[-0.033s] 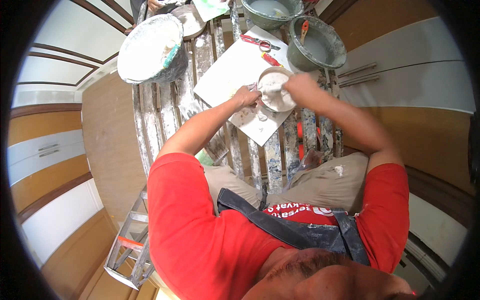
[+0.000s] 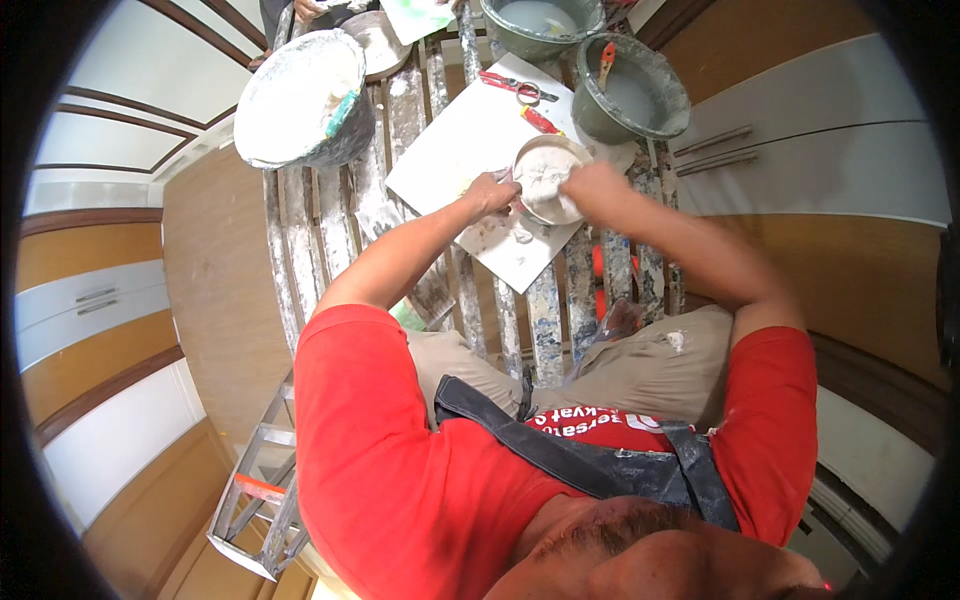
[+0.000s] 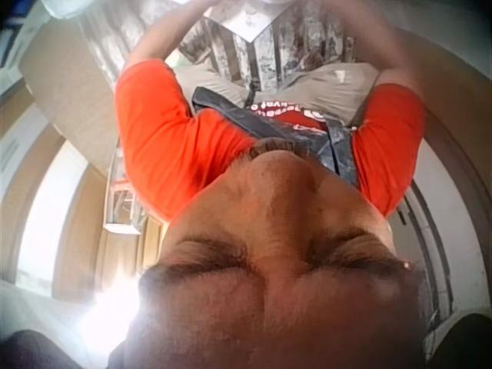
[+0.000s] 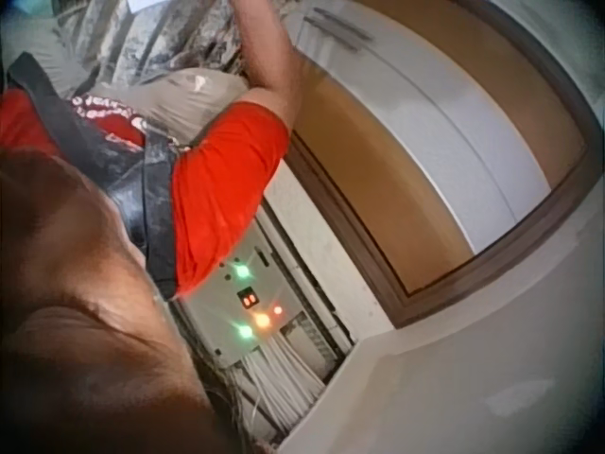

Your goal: The person mixes a white compound in a bucket using a trowel, then transfers it to a smaller container. They continue mixing and finally apply the compound to a wall surface using a green sanding block.

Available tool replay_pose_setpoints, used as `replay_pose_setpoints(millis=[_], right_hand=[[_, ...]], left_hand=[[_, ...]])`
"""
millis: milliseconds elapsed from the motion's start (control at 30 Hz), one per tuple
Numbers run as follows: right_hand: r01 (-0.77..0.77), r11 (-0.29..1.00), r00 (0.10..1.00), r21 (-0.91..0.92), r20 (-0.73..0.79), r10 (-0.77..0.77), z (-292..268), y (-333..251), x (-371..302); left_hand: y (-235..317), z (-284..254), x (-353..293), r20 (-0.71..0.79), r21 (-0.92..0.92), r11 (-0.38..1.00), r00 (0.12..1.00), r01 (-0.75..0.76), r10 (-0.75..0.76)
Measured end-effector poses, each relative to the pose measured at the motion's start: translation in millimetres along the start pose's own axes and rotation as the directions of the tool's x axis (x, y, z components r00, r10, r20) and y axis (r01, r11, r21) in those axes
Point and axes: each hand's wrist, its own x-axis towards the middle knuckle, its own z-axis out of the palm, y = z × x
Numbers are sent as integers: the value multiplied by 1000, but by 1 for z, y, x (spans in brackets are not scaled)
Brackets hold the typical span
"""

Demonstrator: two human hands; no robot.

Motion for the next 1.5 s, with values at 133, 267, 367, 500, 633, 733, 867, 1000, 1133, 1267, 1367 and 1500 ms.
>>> replay_pose_setpoints(millis=[133, 267, 367, 500, 633, 733, 867, 1000, 1133, 1267, 1367, 1500], right_hand=[[-162, 971, 986, 174, -11, 166, 25, 25, -3], [-322, 874, 947, 364, 123, 298, 8, 70, -15], [-370, 829, 928, 419, 126, 351, -4, 68, -43], [-361, 711, 894, 603, 8, 448, 43, 65, -86], [-312, 723, 852, 616, -156, 500, 126, 48, -112], [-341, 673, 825, 657, -134, 549, 189, 36, -127], [-428, 526, 827, 735, 83, 557, 171, 25, -117], [-389, 589, 833, 709, -3, 553, 172, 31, -110], [-249, 698, 845, 672, -201, 496, 194, 23, -115], [-257, 692, 877, 675, -138, 461, 193, 34, -113], [-189, 764, 873, 617, -251, 419, 211, 35, -127], [-219, 748, 896, 626, -174, 408, 211, 42, -142]], left_hand=[[48, -2, -9, -91, 293, 955, 993, -43, 73], [40, -8, 30, -153, 603, 764, 906, -231, 395], [30, -8, 60, -111, 584, 796, 954, -163, 277], [54, 4, 46, -114, 555, 830, 983, -54, 141], [51, 3, 37, -99, 579, 788, 941, -210, 324], [63, 17, 29, -99, 332, 914, 955, -232, 278], [59, 27, 28, -142, -115, 976, 976, -184, 168], [64, 18, 53, -120, -199, 979, 993, -47, 23], [60, 12, 62, -147, -219, 976, 989, -14, -19], [52, 19, 59, -222, -158, 977, 969, -143, 106], [64, 20, 48, -176, -141, 990, 984, -20, -6], [60, 25, 53, -258, -175, 984, 966, -42, -5]])
